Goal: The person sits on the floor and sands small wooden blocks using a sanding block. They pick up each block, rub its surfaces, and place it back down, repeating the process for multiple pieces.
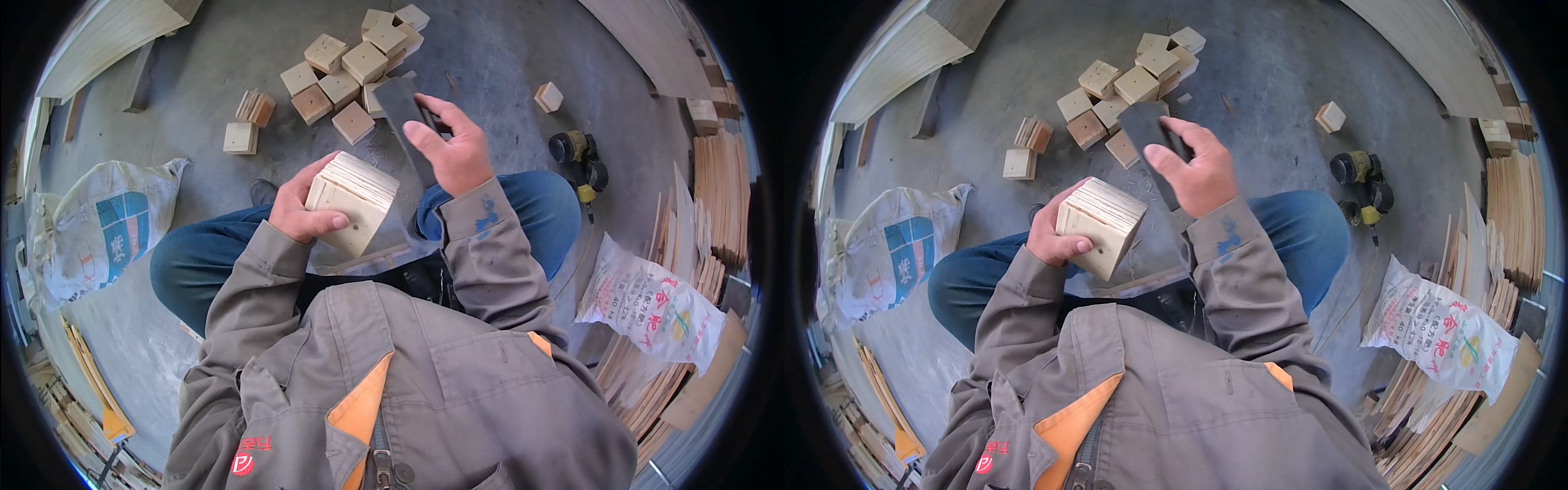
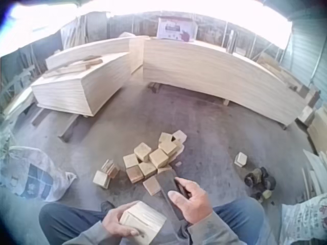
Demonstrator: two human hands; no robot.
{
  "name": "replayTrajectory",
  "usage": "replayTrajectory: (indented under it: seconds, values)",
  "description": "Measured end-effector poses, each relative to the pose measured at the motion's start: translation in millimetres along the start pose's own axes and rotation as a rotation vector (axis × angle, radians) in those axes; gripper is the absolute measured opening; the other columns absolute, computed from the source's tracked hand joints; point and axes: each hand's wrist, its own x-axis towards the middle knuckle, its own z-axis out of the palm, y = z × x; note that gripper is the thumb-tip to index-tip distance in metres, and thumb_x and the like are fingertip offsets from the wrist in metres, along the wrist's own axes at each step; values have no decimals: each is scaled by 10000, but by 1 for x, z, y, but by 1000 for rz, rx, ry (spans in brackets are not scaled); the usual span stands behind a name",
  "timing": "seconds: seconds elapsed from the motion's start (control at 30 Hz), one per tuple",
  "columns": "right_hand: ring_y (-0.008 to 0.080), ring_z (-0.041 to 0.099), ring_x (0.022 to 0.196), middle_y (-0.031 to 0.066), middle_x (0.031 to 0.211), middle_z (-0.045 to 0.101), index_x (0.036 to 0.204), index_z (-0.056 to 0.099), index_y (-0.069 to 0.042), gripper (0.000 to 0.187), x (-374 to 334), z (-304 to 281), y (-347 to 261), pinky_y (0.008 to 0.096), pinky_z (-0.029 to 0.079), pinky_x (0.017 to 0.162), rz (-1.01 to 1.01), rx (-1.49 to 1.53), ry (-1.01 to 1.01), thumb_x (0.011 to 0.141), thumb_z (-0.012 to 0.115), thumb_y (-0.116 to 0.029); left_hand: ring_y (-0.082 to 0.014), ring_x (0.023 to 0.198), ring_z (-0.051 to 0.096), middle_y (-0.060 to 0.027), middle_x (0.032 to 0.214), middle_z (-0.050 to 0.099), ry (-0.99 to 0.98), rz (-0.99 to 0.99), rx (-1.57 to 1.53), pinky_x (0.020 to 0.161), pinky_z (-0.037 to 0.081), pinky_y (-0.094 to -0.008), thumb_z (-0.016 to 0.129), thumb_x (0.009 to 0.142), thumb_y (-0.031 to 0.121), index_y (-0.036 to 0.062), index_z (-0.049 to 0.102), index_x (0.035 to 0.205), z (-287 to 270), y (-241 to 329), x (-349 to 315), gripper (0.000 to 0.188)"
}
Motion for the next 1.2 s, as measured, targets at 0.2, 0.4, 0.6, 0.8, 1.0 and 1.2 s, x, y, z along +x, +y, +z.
replayTrajectory:
  seconds: [0.2,0.4,0.6,0.8,1.0,1.2]
  values:
    - [223,670,1068,165,1207,684,1277,675,9,486,-16,-6,1,321,518,951,95,-3,-74,881,793,-248,-251,1259,610,-154,1373,627,48,29,-60,1088,465,-386,973,627,218,-56,458,1488,-7,2,3,1040]
    - [275,670,1081,191,1192,675,1271,671,10,489,-22,12,4,359,526,948,24,-4,-116,868,781,-245,-256,1238,620,-156,1353,636,70,-3,-38,1075,471,-380,951,638,291,-54,475,1468,-17,-3,5,1017]
    - [314,661,1099,214,1204,668,1256,677,14,478,-9,20,-18,369,511,976,-63,-71,-136,865,776,-242,-253,1246,614,-156,1356,635,26,-57,-29,1088,454,-376,952,633,257,-65,462,1480,-14,-8,4,1029]
    - [179,672,1005,144,1133,710,1272,659,41,472,-7,10,-7,302,537,901,143,204,-74,882,779,-198,-269,1292,585,-169,1396,603,-37,-74,24,1119,428,-392,962,629,310,-73,422,1505,5,1,6,1098]
    - [171,666,1016,133,1149,706,1290,650,42,470,-13,2,-2,302,536,911,211,206,-158,902,773,-192,-272,1340,533,-184,1448,537,96,36,135,1139,400,-372,943,610,135,-75,390,1511,-1,-10,10,1078]
    - [308,628,1184,216,1275,642,1293,658,14,508,-28,27,-4,388,486,1032,-24,-69,-322,868,787,-233,-234,1235,584,-143,1323,593,188,17,594,1077,450,-340,909,581,136,-39,469,1439,11,-2,6,980]
